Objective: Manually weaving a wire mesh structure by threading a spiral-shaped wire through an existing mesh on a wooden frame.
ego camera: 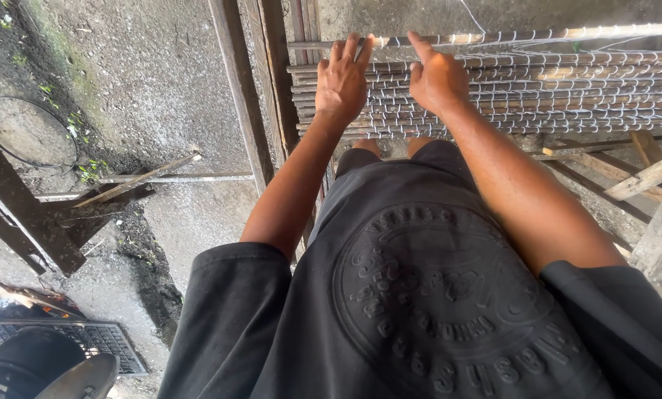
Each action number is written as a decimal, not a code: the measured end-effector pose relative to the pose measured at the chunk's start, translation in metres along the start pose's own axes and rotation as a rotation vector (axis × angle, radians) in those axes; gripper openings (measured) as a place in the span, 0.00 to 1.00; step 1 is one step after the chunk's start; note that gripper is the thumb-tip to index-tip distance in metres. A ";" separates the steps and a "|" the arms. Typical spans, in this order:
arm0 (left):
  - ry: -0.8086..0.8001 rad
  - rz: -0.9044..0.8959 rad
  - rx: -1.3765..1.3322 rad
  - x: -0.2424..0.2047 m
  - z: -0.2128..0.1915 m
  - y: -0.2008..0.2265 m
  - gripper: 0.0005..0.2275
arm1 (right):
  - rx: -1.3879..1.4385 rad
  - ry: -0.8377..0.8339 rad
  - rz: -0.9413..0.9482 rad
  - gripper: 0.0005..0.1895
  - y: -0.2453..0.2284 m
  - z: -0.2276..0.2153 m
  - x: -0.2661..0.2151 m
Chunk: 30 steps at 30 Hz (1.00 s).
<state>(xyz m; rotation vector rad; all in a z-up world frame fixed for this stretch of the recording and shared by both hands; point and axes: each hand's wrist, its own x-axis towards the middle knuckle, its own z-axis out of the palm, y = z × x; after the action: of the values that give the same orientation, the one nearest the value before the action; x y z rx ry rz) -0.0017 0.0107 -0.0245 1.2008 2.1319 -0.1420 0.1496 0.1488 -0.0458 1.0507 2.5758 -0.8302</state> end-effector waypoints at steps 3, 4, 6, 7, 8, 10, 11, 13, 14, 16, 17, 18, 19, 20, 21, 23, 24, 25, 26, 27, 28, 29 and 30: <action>0.015 0.004 -0.021 0.002 0.007 -0.002 0.35 | 0.020 -0.051 0.012 0.29 0.003 -0.006 0.000; 0.032 0.000 -0.051 0.003 0.009 -0.003 0.35 | 0.021 0.011 -0.020 0.29 0.007 -0.006 0.000; 0.039 0.002 -0.020 0.003 0.015 -0.004 0.33 | 0.009 0.017 -0.022 0.29 0.005 -0.007 0.000; 0.047 0.004 0.011 0.003 0.018 -0.006 0.32 | -0.001 0.024 -0.025 0.28 0.004 -0.007 0.000; 0.048 0.004 0.011 0.003 0.019 -0.006 0.32 | -0.001 0.025 -0.026 0.28 0.003 -0.008 -0.001; 0.113 0.029 0.000 0.002 0.020 -0.008 0.29 | 0.013 0.003 -0.150 0.27 -0.001 -0.009 -0.003; 0.113 0.029 0.000 0.000 0.019 -0.008 0.29 | 0.013 0.003 -0.150 0.27 0.003 -0.002 0.000; 0.081 0.030 -0.013 -0.001 0.017 -0.008 0.31 | -0.240 0.042 -0.276 0.30 0.011 0.013 0.007; 0.079 0.032 -0.014 -0.002 0.018 -0.008 0.31 | -0.241 0.041 -0.273 0.30 0.011 0.011 0.007; 0.097 0.051 0.000 -0.003 0.019 -0.010 0.30 | -0.170 -0.004 -0.192 0.29 0.009 0.007 0.008; 0.096 0.052 0.000 -0.004 0.018 -0.010 0.30 | -0.170 -0.004 -0.191 0.29 0.008 0.003 0.003; 0.094 0.051 -0.015 -0.005 0.016 -0.010 0.31 | -0.055 0.088 -0.175 0.27 0.008 -0.003 -0.002; 0.091 0.051 -0.029 -0.006 0.014 -0.009 0.32 | 0.061 0.181 -0.160 0.24 0.008 -0.009 -0.007; 0.093 0.054 -0.031 -0.006 0.012 -0.008 0.32 | 0.057 0.183 -0.159 0.24 0.014 -0.006 -0.008; 0.058 0.046 -0.019 -0.006 0.009 -0.007 0.34 | 0.068 0.193 -0.057 0.24 0.021 -0.002 -0.009; 0.023 0.040 -0.007 -0.007 0.006 -0.006 0.36 | 0.078 0.203 0.046 0.24 0.021 -0.004 -0.011; 0.034 0.041 -0.008 -0.007 0.006 -0.006 0.35 | 0.103 0.099 0.051 0.26 0.015 -0.010 -0.013; 0.045 0.043 -0.009 -0.007 0.005 -0.005 0.35 | 0.128 -0.005 0.056 0.29 0.009 -0.016 -0.014; 0.045 0.047 -0.011 -0.007 0.005 -0.005 0.35 | 0.126 -0.003 0.059 0.29 0.013 -0.016 -0.014; 0.013 0.032 -0.020 -0.006 0.006 -0.005 0.33 | 0.130 0.041 0.037 0.28 0.017 -0.016 -0.013; -0.018 0.016 -0.030 -0.006 0.006 -0.006 0.32 | 0.134 0.084 0.013 0.28 0.021 -0.016 -0.012; -0.017 0.018 -0.031 -0.005 0.006 -0.006 0.32 | 0.132 0.085 0.014 0.28 0.028 -0.015 -0.011; -0.001 0.022 -0.036 -0.005 0.008 -0.006 0.32 | 0.101 0.132 0.061 0.26 0.036 -0.013 -0.011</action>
<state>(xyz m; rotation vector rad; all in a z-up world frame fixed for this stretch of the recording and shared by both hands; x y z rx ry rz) -0.0009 0.0001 -0.0289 1.2028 2.1113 -0.0942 0.1826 0.1711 -0.0457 1.2463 2.6181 -0.9125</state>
